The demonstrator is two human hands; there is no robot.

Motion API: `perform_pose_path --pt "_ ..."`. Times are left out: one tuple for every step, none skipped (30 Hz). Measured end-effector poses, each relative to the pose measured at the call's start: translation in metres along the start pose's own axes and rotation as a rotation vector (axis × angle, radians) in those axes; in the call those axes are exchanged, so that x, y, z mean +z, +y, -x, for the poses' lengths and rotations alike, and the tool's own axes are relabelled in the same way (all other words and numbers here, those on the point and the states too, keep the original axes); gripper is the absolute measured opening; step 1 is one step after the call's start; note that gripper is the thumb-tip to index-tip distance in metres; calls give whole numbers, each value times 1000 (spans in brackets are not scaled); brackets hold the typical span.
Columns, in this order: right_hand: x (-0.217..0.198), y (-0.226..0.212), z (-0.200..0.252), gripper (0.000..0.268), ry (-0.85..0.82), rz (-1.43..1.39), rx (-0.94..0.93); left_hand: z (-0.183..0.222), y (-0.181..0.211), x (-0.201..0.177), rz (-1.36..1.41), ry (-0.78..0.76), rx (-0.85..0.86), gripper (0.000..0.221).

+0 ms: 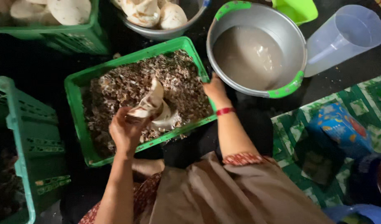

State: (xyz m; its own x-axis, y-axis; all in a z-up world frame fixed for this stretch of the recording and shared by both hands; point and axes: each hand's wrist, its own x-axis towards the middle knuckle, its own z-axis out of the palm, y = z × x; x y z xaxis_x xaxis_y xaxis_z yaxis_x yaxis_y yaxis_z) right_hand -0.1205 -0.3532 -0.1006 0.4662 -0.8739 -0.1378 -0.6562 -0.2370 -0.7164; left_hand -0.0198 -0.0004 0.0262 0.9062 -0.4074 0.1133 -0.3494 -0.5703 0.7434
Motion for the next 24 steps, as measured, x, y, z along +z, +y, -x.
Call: perform_pose_path --pt "-12 14 4 49 -3 -5 -11 -1 2 3 -2 12 1 62" --pt "-24 27 8 45 -107 116 -92 -2 4 6 -15 44 71 60" --pt "-34 42 14 44 -215 239 -174 -1 4 7 -31 75 137 59" --pt "-49 26 28 44 -222 235 -184 0 4 7 -37 86 133 59" --pt "-64 12 43 46 -281 323 -88 1 4 7 -91 130 230 56" --pt "-79 -2 58 48 -338 412 7 2 3 7 -146 173 327 54" --pt "-71 8 50 48 -344 409 3 4 4 6 -152 175 324 54" --pt "-64 18 42 47 -343 473 -12 6 6 5 -196 190 418 53" --pt "-59 25 29 47 -330 536 -30 4 10 6 -234 209 518 52" --pt "-42 51 18 47 -326 534 -36 8 0 9 -235 217 521 52" --pt "-29 75 1 47 -327 505 -51 9 -8 14 -160 182 553 53" --pt "-16 98 -16 47 -328 476 -65 10 -15 20 -86 148 586 54" --pt "-22 88 -19 47 -320 482 -75 8 -20 23 -79 160 586 54" --pt "-27 79 -22 47 -381 616 1 5 -25 27 56 119 478 53" --pt "-28 78 -15 47 -456 753 90 12 -34 30 185 66 357 53" --pt "-33 75 -11 47 -463 764 91 14 -32 31 188 66 345 53" --pt "-35 71 -6 53 -452 696 151 15 -29 31 287 44 222 52" --pt "-39 68 -2 60 -439 628 211 15 -26 31 385 24 98 52" --pt "-50 48 18 60 -439 629 210 18 -16 27 386 26 97 52" --pt "-63 27 38 61 -479 600 222 21 -5 23 617 46 -9 48" --pt "-77 3 54 63 -510 570 230 20 8 21 853 66 -109 44" --pt "-91 -24 71 63 -502 569 225 17 9 20 858 69 -101 44" --pt "-103 -50 90 65 -538 632 223 18 9 18 947 79 -142 42" --pt "-115 -77 110 69 -574 695 221 18 9 16 1036 90 -183 40"
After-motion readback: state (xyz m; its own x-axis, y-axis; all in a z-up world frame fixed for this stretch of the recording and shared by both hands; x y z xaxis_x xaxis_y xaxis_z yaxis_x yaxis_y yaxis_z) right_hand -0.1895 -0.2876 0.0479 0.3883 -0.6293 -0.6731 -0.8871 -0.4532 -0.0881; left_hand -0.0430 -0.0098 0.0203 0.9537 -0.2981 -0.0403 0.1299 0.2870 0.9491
